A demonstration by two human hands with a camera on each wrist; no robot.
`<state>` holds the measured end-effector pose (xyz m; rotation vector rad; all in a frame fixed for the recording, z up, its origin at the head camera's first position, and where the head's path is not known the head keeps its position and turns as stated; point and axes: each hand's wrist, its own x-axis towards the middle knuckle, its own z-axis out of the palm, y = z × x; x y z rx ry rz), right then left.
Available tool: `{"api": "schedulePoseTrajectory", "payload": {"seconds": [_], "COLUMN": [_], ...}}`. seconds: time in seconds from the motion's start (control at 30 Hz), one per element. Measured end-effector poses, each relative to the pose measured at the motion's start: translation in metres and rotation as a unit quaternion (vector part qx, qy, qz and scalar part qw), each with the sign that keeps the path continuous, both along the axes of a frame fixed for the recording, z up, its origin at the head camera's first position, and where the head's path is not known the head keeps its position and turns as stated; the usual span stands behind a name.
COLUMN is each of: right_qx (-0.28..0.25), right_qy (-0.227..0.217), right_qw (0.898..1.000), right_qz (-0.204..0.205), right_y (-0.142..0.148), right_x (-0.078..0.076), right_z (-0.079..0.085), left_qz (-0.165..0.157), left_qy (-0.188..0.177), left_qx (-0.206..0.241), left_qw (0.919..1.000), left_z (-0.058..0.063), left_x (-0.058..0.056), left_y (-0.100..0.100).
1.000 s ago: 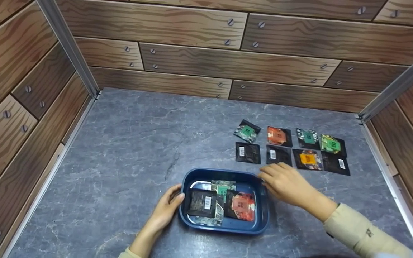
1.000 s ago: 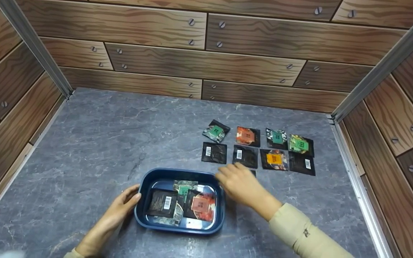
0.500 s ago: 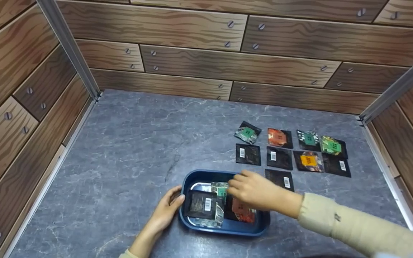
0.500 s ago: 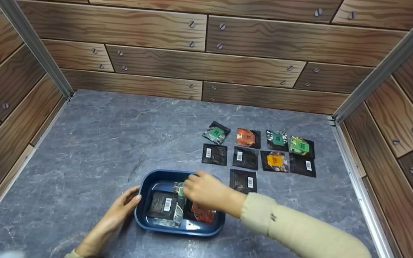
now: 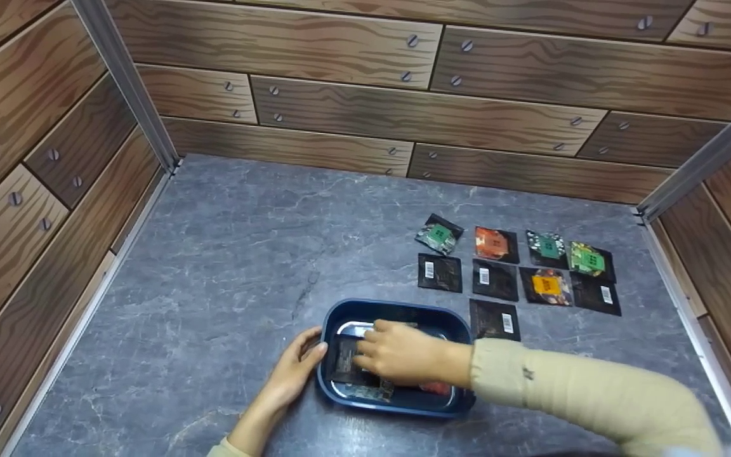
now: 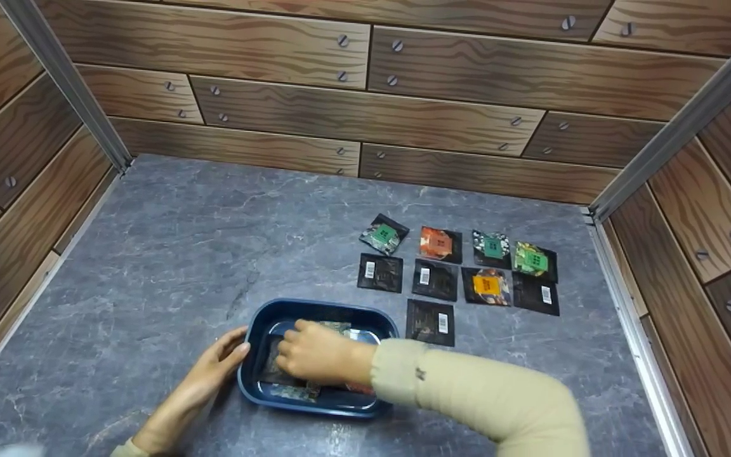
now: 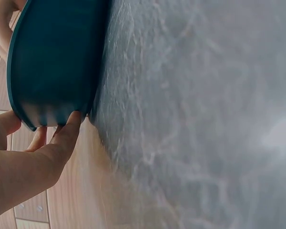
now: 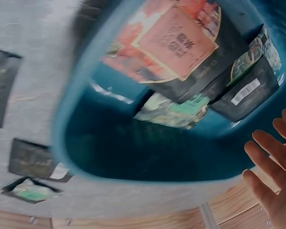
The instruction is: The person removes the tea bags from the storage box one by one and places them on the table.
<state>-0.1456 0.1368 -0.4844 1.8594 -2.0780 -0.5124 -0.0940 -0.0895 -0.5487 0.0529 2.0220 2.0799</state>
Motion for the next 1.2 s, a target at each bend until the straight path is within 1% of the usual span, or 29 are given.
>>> {"api": "schedulePoseTrajectory", "payload": {"seconds": [0.1,0.2,0.33,0.47,0.53,0.63,0.8,0.97,1.07,1.2], "right_qx": [0.010,0.026,0.062,0.103,0.117,0.124,0.119,0.111,0.075,0.016], "right_qy": [-0.002,0.000,0.000,-0.008,-0.009,-0.007,-0.006,-0.008,-0.005,0.002], "right_qw": [1.000,1.000,0.998,0.993,0.991,0.990,0.990,0.991,0.995,0.999], "right_qz": [0.004,-0.005,-0.031,-0.062,-0.070,-0.071,-0.072,-0.074,-0.064,-0.038], "right_y": [-0.011,-0.018,-0.023,-0.024,-0.024,-0.024,-0.024,-0.024,-0.023,-0.020], "right_x": [0.002,0.005,0.008,0.013,0.015,0.016,0.015,0.016,0.015,0.012], "right_z": [-0.005,-0.008,-0.011,-0.016,-0.019,-0.022,-0.023,-0.020,-0.017,-0.014], "left_qz": [-0.002,-0.002,-0.001,-0.004,-0.006,-0.008,-0.004,-0.003,-0.001,-0.001], "left_qy": [0.003,0.008,0.008,0.000,-0.003,-0.006,-0.006,-0.005,-0.003,-0.004], "left_qx": [0.006,0.010,0.010,0.013,0.015,0.016,0.016,0.012,0.014,0.021], "left_qw": [1.0000,0.9999,0.9999,0.9999,0.9999,0.9998,0.9998,0.9999,0.9999,0.9998], "left_z": [0.000,0.000,0.000,-0.001,-0.001,-0.001,0.000,0.000,0.000,-0.001], "left_x": [0.000,-0.001,0.000,0.001,0.001,0.002,0.002,0.001,0.001,0.001], "left_y": [0.000,0.000,0.000,-0.001,-0.001,-0.001,-0.001,0.000,0.000,0.000]}}
